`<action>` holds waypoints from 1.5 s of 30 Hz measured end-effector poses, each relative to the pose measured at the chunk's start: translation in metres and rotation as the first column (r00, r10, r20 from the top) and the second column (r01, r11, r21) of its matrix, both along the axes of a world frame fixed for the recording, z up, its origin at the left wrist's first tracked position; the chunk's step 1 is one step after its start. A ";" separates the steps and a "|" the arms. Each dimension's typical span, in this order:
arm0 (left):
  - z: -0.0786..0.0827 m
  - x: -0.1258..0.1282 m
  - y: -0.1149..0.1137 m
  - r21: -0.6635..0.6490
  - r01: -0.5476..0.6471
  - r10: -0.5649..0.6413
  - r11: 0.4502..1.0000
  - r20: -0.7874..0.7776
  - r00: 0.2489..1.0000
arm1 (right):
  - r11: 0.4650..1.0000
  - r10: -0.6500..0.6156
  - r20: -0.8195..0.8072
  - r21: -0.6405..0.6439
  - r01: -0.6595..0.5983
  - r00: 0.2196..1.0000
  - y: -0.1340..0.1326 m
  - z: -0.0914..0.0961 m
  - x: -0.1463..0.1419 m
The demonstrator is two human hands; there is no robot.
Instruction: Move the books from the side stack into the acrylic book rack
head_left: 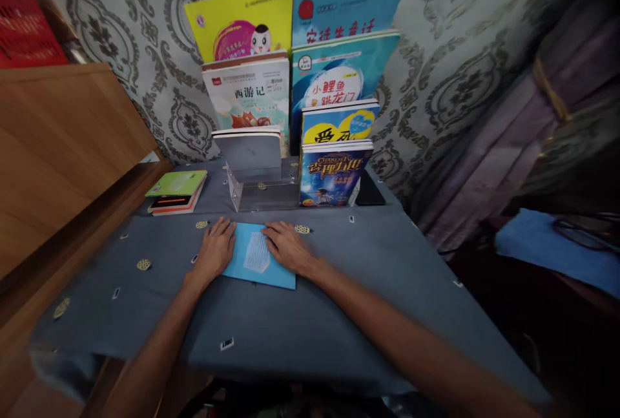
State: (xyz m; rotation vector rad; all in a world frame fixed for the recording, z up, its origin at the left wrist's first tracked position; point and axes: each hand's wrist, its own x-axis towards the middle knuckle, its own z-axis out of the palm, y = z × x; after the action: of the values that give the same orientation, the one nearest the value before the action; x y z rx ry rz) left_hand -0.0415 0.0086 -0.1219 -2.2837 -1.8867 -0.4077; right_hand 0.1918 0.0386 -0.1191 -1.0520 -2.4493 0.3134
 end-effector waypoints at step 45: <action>0.017 0.128 -0.008 -0.124 0.242 -0.237 0.962 0.050 0.970 | 0.797 -0.541 -0.803 -0.585 -0.153 0.251 0.052 -0.016 0.012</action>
State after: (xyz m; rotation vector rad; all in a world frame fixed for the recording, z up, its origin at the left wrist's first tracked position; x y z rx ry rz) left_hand 0.0864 0.0010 -0.1045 -2.6190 -1.7019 -0.3663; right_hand 0.2034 0.0905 -0.1348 -0.9167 -1.0074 1.2508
